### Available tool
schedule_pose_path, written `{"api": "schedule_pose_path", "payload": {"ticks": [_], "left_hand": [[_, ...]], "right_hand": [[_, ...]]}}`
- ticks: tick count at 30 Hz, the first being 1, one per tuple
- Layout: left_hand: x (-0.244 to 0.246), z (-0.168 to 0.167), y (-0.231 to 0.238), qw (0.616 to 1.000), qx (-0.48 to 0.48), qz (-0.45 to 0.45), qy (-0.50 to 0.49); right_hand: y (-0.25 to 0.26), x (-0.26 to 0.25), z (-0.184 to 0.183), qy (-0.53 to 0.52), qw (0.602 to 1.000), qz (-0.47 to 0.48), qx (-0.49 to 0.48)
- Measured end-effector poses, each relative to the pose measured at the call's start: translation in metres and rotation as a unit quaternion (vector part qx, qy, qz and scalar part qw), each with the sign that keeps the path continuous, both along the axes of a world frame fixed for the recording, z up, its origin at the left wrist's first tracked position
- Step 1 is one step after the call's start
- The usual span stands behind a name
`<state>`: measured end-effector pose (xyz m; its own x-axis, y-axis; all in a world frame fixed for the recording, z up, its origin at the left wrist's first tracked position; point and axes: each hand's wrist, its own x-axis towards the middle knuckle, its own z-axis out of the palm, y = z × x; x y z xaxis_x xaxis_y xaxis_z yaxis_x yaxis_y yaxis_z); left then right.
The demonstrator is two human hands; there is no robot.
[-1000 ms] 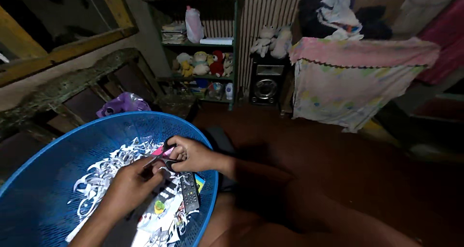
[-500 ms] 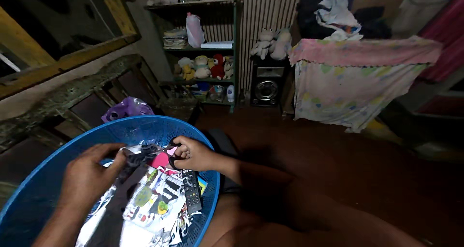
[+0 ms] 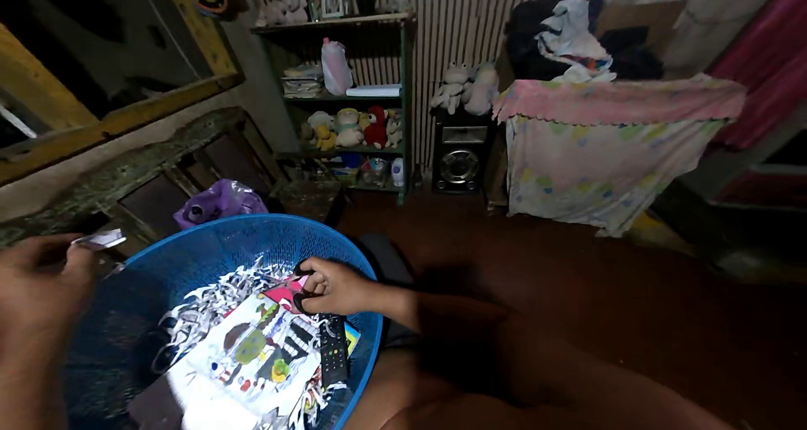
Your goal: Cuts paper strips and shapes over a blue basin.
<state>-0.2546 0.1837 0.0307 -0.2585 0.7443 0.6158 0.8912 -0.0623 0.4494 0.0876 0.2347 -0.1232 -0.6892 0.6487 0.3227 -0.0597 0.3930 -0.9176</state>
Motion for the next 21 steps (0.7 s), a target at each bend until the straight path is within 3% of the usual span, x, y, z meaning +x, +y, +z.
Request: {"api": "schedule_pose_path", "payload": {"ticks": [3,6,10,16,19,21], "left_hand": [[-0.020,-0.013,0.007,0.998,0.002,0.025,-0.052],[0.020,0.015,0.005,0.985,-0.101,0.088,-0.107],[-0.016,0.002,0.025,0.988,-0.150,0.024,-0.004],[0.006,0.009,0.005,0.989,-0.146,0.027,-0.028],[-0.030,-0.009,-0.005,0.997,-0.070,-0.033,-0.026],[-0.049,-0.017,-0.015,0.997,-0.046,0.000,-0.060]], "right_hand": [[-0.002,0.000,0.008,0.008,1.000,0.005,0.010],[-0.005,-0.007,0.007,0.015,1.000,0.011,0.009],[-0.006,-0.018,0.004,0.011,0.999,0.013,0.038],[-0.006,-0.018,0.016,0.016,0.996,-0.011,0.083],[-0.011,-0.020,0.025,0.030,0.993,-0.014,0.116],[-0.015,-0.025,0.028,0.039,0.991,-0.004,0.128]]}}
